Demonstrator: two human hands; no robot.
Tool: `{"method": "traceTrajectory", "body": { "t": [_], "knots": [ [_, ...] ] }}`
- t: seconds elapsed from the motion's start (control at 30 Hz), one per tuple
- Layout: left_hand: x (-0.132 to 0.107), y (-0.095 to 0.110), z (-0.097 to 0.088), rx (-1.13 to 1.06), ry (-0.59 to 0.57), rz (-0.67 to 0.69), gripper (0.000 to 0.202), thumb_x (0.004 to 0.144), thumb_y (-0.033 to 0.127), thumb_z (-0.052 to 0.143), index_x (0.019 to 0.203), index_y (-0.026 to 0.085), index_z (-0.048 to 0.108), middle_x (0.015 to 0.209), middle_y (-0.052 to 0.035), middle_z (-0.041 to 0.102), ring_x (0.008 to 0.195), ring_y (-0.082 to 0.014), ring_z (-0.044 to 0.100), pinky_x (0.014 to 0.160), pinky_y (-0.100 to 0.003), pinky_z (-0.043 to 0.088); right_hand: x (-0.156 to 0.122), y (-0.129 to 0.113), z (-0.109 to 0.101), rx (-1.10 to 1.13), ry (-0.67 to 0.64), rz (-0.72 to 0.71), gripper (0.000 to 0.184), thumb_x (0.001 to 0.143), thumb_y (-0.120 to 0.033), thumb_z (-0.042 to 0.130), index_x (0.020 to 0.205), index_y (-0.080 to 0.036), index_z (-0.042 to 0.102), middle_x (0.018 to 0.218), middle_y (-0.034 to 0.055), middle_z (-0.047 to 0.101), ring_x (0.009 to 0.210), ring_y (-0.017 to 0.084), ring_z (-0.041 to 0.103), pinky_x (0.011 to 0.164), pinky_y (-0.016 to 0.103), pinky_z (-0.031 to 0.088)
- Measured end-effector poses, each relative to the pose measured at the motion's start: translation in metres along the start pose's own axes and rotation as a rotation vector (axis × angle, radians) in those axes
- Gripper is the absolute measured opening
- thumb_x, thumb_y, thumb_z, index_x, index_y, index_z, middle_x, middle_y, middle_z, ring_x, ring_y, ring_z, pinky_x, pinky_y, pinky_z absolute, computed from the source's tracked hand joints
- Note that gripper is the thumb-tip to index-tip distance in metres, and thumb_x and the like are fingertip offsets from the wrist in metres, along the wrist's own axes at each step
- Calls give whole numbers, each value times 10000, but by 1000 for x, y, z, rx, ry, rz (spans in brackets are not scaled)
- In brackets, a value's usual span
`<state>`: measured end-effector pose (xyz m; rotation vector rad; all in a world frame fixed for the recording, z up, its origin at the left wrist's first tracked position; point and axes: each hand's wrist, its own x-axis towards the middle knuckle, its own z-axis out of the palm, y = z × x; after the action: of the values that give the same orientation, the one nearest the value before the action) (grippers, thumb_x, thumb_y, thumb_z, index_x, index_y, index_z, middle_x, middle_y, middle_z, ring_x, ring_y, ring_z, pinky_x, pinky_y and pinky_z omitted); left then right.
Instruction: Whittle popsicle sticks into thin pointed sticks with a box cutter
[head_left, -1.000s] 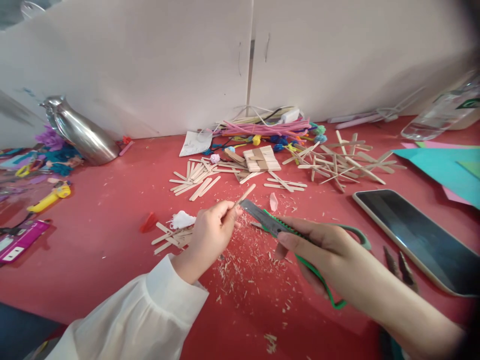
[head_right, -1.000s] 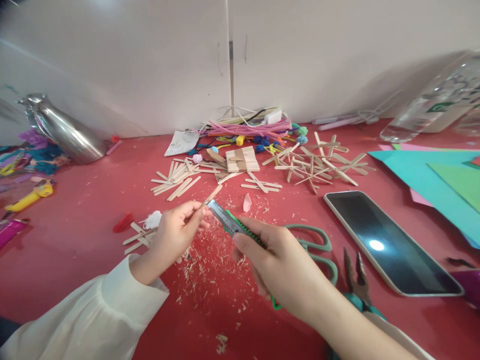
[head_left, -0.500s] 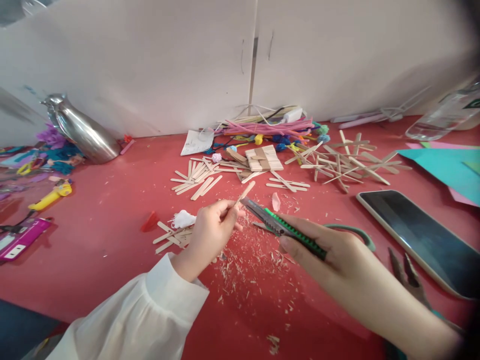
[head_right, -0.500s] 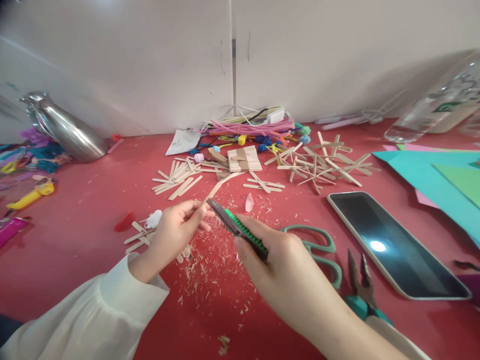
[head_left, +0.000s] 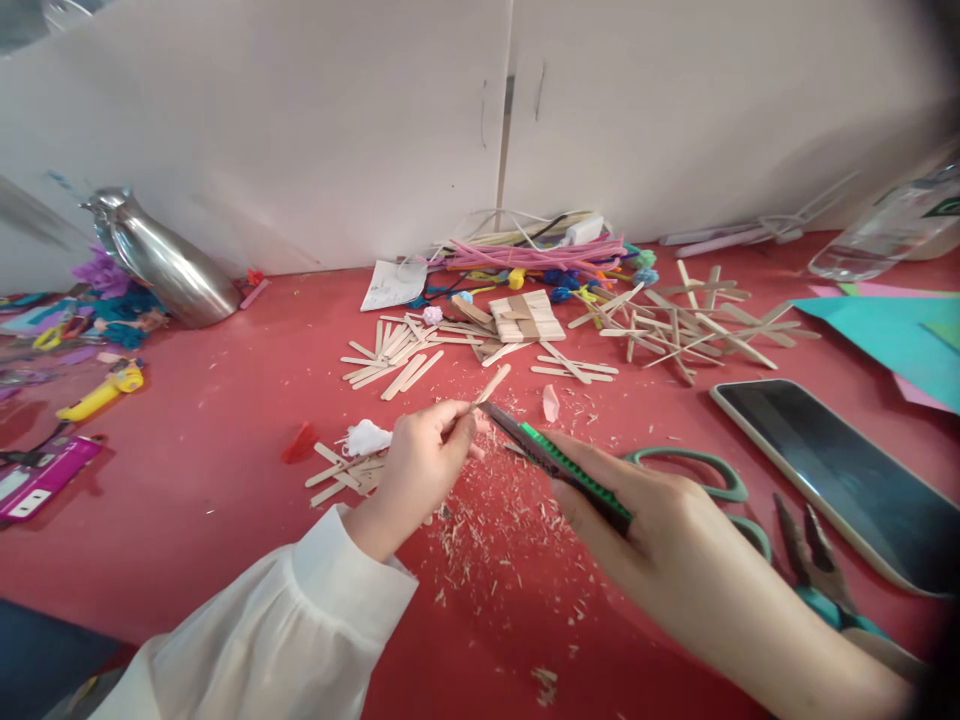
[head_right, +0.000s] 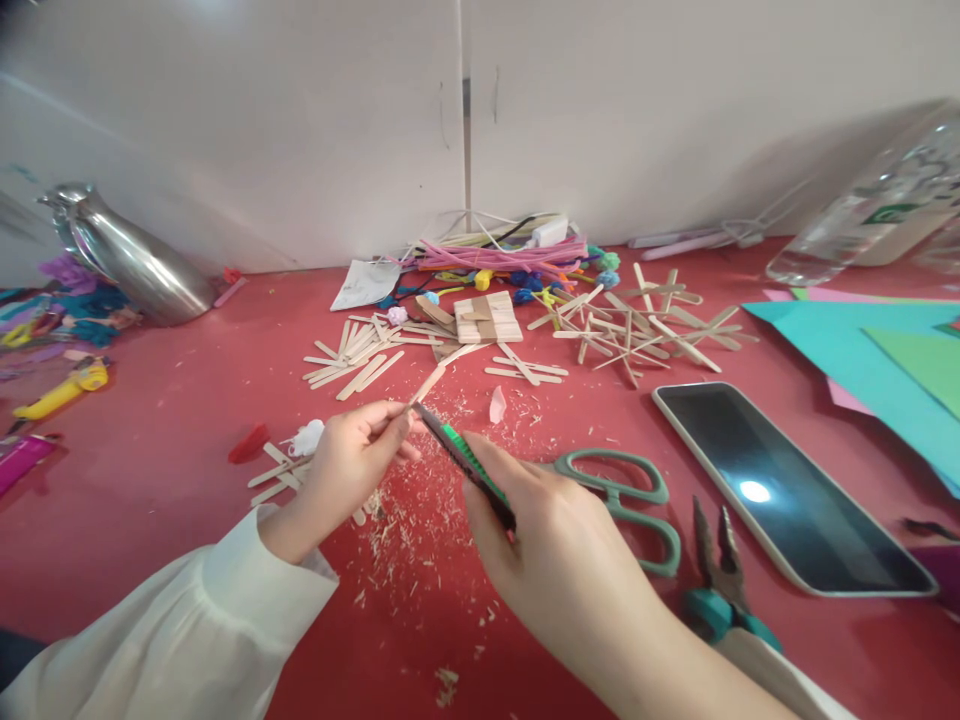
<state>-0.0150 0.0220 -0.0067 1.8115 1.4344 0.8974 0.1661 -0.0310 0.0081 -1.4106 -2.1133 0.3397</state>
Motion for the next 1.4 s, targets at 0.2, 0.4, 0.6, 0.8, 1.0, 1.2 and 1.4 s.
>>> {"method": "traceTrajectory", "body": {
  "t": [0.2,0.4,0.6,0.8,1.0,1.2,1.4],
  "knots": [
    [0,2,2,73,-33,-13,266,882,294,411,809,167,634,607,-26,673,576,-158,654,527,-236,444,-7,-2,13,-510,180,-215,364,811,-134,402,1087,-39,620,672,63,674,317,141,528,271,267,286],
    [1,2,3,113,-71,-42,254,858,243,413,711,162,603,550,-10,646,539,-140,635,497,-210,422,-7,-10,10,-753,129,-260,526,613,-32,508,1118,-90,641,644,29,639,292,123,476,265,255,274],
    [3,-3,6,-32,-140,-119,239,843,234,422,703,147,595,631,-26,668,523,-125,635,478,-198,442,-12,-13,7,-809,126,-259,606,545,3,503,1115,-136,654,653,26,645,350,124,507,308,241,304],
    [5,-3,3,-98,-151,-184,268,849,305,458,730,131,624,593,-35,638,469,-106,587,444,-192,427,-5,3,4,-611,207,-225,357,767,-123,440,1037,-127,674,567,-3,594,293,123,481,278,269,206],
    [7,-5,-1,-132,-119,-179,286,853,326,460,680,143,594,493,6,561,363,-69,442,379,-184,342,1,8,2,-441,235,-225,349,849,-192,365,1020,-137,663,536,-21,579,367,153,561,300,265,268],
    [3,-2,-2,-70,-92,-78,333,846,337,471,576,156,542,436,35,454,383,-67,379,383,-187,282,-3,5,3,-521,230,-226,342,859,-220,371,1037,-164,657,566,-19,598,324,137,512,279,265,211],
    [6,2,-6,-146,-45,-146,286,826,312,491,589,157,532,500,33,494,400,-60,373,417,-196,311,4,12,-8,-225,209,5,303,829,-286,435,1025,-191,646,643,0,656,391,112,514,364,229,348]
  ]
}}
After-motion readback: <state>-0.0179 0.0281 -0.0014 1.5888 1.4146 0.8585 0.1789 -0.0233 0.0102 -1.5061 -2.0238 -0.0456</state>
